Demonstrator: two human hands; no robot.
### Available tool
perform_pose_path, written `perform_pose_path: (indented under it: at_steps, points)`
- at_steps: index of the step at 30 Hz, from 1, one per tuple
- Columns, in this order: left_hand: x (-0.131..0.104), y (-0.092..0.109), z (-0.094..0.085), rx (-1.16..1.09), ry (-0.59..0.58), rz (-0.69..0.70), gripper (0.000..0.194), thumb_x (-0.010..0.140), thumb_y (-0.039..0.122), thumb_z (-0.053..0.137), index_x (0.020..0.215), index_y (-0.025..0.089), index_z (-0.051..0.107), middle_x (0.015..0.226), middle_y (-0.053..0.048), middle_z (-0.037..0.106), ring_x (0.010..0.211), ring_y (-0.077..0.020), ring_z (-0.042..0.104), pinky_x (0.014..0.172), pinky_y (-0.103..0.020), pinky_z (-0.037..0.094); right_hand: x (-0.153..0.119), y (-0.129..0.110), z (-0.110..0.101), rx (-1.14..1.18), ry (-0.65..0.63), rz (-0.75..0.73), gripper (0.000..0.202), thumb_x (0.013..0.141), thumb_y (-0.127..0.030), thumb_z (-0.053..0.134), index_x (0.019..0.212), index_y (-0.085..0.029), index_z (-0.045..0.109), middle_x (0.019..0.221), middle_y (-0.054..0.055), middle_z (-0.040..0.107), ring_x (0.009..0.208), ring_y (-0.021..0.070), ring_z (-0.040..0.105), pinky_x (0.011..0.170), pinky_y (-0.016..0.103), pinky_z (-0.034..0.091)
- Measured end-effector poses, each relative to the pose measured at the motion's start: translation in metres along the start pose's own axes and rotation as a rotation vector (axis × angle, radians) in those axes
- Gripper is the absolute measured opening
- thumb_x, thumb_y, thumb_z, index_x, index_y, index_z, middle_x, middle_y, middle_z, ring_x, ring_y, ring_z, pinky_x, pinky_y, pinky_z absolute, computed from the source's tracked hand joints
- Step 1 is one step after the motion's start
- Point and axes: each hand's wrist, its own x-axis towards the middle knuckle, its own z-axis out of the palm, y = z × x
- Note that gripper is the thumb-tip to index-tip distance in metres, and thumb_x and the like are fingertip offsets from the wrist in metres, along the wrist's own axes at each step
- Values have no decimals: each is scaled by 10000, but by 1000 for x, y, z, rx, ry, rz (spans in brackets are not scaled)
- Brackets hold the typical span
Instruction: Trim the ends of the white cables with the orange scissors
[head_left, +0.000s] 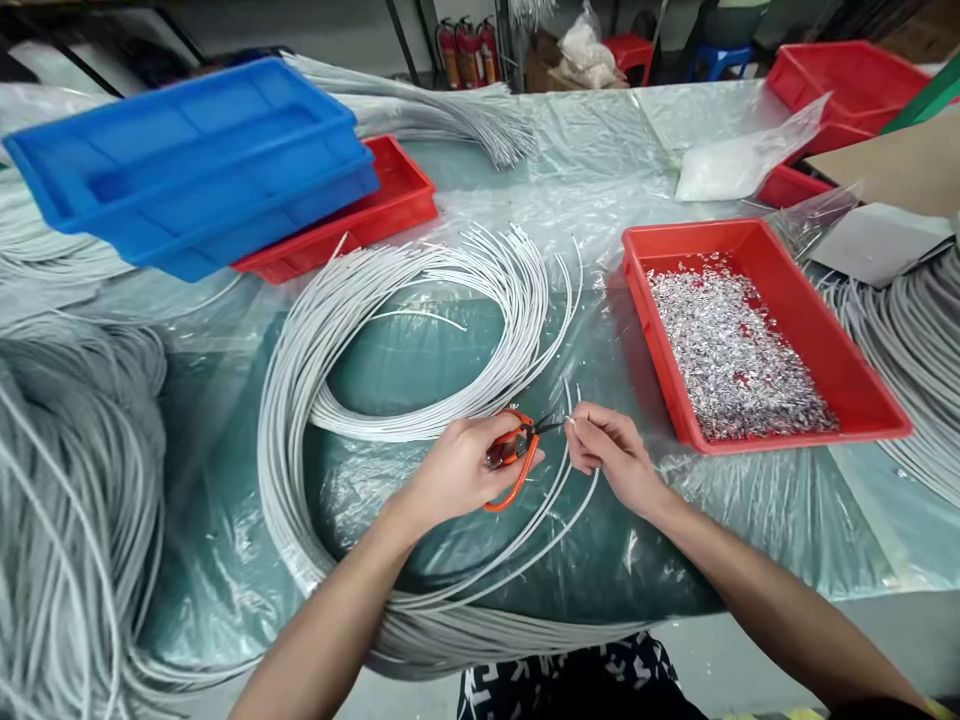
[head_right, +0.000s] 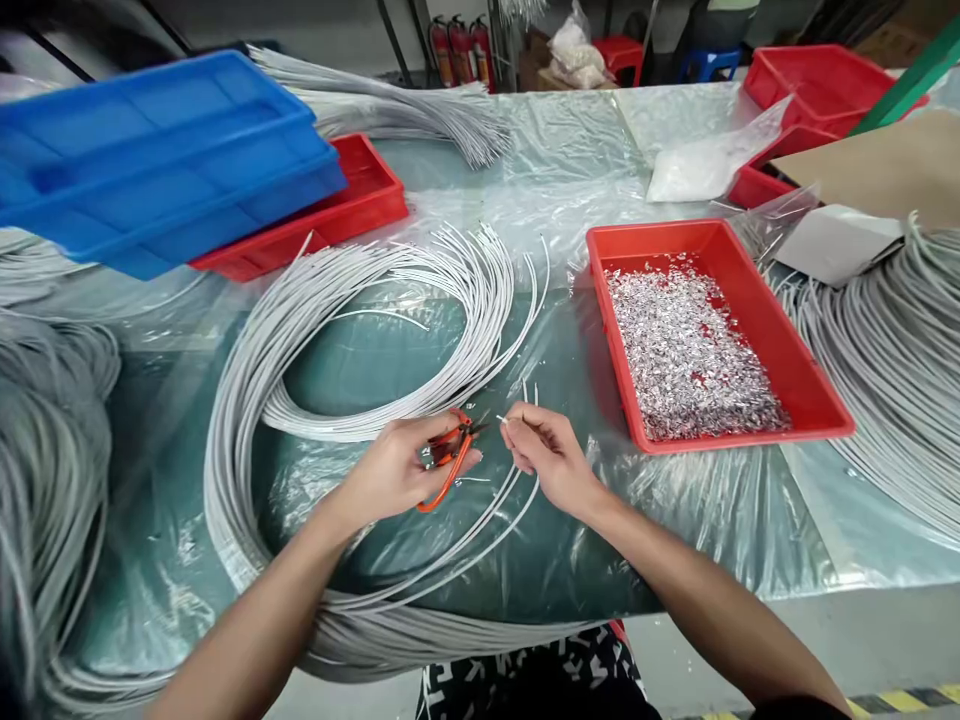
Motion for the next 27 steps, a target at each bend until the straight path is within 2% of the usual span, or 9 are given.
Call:
perform_pose_path:
  at_steps: [4, 13, 19, 27]
  points:
    - [-1, 0, 2, 13, -36, 19, 308, 900, 315, 603, 681, 176, 438, 590, 76, 387, 548, -75, 295, 526, -196, 281, -2, 2, 1, -42, -9, -7, 377, 964, -442, 529, 693, -184, 483, 580, -59, 371, 483, 76, 297, 467, 249, 214]
    - [-2, 2, 3, 17, -29, 43, 322, 907, 354, 609, 679, 164, 485, 584, 79, 401, 537, -68, 302, 519, -192, 290, -1, 3, 1, -104, -9, -12, 417, 937, -498, 548, 669, -185, 483, 565, -61, 363, 490, 83, 308, 481, 255, 218]
    - [-2, 2, 4, 27, -14, 42, 305, 908, 311, 597, 661, 162, 499, 581, 73, 406, 534, -73, 306, 513, -204, 282, -1, 1, 4, -120, -10, -24, 437, 937, -509, 537, 648, -187, 473, 588, -50, 380, 499, 85, 321, 494, 260, 235]
    - [-2, 2, 4, 5, -69, -19, 247, 921, 306, 573, 727, 171, 501, 589, 77, 418, 545, -78, 304, 531, -196, 302, -1, 3, 2, -104, -20, -7, 417, 943, -484, 542, 659, -184, 484, 576, -53, 367, 495, 86, 314, 488, 260, 222]
